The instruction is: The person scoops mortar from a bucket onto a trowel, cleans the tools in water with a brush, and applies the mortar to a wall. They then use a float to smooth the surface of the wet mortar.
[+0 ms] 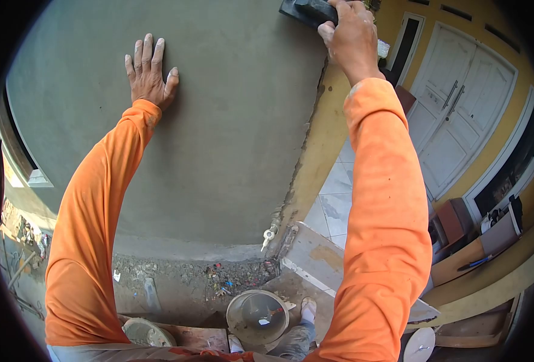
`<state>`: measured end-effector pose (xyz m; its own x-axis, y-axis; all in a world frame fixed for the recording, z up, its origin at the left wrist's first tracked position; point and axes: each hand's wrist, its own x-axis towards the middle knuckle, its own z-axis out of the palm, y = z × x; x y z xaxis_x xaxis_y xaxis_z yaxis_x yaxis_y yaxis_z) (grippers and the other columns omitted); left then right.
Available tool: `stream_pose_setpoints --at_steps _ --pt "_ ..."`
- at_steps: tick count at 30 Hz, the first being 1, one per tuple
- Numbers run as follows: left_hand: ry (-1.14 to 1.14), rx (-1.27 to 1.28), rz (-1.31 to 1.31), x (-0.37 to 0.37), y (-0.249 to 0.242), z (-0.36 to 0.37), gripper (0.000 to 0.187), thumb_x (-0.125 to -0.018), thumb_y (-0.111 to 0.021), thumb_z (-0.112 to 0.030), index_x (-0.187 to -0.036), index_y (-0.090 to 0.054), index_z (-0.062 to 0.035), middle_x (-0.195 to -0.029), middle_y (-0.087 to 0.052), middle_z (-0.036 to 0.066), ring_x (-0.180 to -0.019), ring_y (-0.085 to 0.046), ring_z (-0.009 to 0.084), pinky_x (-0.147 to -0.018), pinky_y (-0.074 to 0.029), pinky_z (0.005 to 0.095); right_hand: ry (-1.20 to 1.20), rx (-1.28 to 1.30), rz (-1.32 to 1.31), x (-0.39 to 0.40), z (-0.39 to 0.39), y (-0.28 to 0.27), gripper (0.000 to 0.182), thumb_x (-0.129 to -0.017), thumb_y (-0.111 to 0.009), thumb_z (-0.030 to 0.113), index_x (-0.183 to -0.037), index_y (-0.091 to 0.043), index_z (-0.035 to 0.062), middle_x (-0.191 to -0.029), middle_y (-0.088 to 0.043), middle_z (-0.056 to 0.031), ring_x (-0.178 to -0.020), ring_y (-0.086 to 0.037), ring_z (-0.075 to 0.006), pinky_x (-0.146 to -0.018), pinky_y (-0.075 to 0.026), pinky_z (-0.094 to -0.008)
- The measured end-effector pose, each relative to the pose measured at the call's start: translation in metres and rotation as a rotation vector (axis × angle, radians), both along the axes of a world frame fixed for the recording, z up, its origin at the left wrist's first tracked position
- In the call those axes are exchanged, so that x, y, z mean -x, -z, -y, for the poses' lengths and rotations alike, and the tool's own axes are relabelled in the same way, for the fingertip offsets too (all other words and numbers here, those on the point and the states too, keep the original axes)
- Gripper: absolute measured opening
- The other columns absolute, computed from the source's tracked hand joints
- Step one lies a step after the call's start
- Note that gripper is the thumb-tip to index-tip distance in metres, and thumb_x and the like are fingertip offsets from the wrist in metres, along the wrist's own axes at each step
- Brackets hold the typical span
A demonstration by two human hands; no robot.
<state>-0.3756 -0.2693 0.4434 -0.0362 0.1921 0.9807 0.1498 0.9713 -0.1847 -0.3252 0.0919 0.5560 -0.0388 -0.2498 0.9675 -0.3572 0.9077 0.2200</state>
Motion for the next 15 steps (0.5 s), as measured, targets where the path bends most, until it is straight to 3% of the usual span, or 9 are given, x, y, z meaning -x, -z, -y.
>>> stream_pose_setpoints --at_steps 2,7,10,12,13,15 --pt "0.005 0.002 -0.004 0.000 0.000 0.000 0.064 -0.086 -0.043 -0.039 -0.143 -0.030 -0.0133 -0.153 -0.019 0.009 -0.142 -0.014 0.0291 -0.113 -0.006 0.0534 -0.024 -0.008 0.034 0.006 0.008 0.014 0.036 -0.073 -0.064 0.010 -0.109 -0.061 0.0045 -0.104 -0.059 -0.0141 -0.100 -0.055 -0.0337 -0.089 -0.045 -0.0410" --pt "0.012 0.000 -0.005 0.001 0.001 0.002 0.064 -0.086 -0.042 -0.040 -0.144 -0.029 -0.0136 -0.154 -0.019 0.009 -0.143 -0.013 0.0289 -0.113 -0.006 0.0532 -0.104 -0.217 0.281 -0.002 0.015 0.170 0.036 -0.068 -0.066 0.005 -0.104 -0.060 0.0052 -0.100 -0.058 -0.0113 -0.094 -0.056 -0.0321 -0.085 -0.046 -0.0419" --pt "0.010 -0.002 -0.008 0.001 0.000 0.001 0.065 -0.086 -0.042 -0.040 -0.144 -0.029 -0.0139 -0.154 -0.019 0.008 -0.143 -0.013 0.0288 -0.113 -0.006 0.0530 -0.148 0.007 0.315 -0.015 0.009 0.149 0.037 -0.069 -0.066 0.009 -0.105 -0.060 0.0026 -0.100 -0.058 -0.0133 -0.094 -0.056 -0.0332 -0.085 -0.046 -0.0418" --pt "0.005 0.001 -0.002 0.000 0.001 0.001 0.065 -0.086 -0.043 -0.039 -0.144 -0.029 -0.0140 -0.154 -0.019 0.008 -0.143 -0.013 0.0288 -0.113 -0.006 0.0528 -0.130 0.241 0.153 -0.010 0.002 0.077 0.037 -0.072 -0.065 0.013 -0.107 -0.060 -0.0004 -0.100 -0.059 -0.0169 -0.094 -0.057 -0.0345 -0.086 -0.046 -0.0415" --pt "0.009 -0.001 0.001 0.000 0.001 0.001 0.065 -0.086 -0.043 -0.039 -0.144 -0.029 -0.0140 -0.154 -0.019 0.008 -0.143 -0.013 0.0288 -0.113 -0.006 0.0527 -0.100 0.282 0.093 -0.009 -0.002 0.042 0.043 -0.074 -0.064 0.022 -0.109 -0.061 -0.0024 -0.101 -0.061 -0.0208 -0.096 -0.059 -0.0353 -0.089 -0.046 -0.0403" --pt "0.013 -0.006 0.002 0.001 0.000 0.001 0.065 -0.086 -0.043 -0.039 -0.144 -0.029 -0.0140 -0.154 -0.019 0.008 -0.143 -0.013 0.0288 -0.113 -0.006 0.0525 -0.080 0.358 0.151 0.005 -0.016 -0.013 0.049 -0.072 -0.064 0.029 -0.110 -0.062 -0.0025 -0.103 -0.062 -0.0220 -0.098 -0.060 -0.0351 -0.091 -0.045 -0.0393"
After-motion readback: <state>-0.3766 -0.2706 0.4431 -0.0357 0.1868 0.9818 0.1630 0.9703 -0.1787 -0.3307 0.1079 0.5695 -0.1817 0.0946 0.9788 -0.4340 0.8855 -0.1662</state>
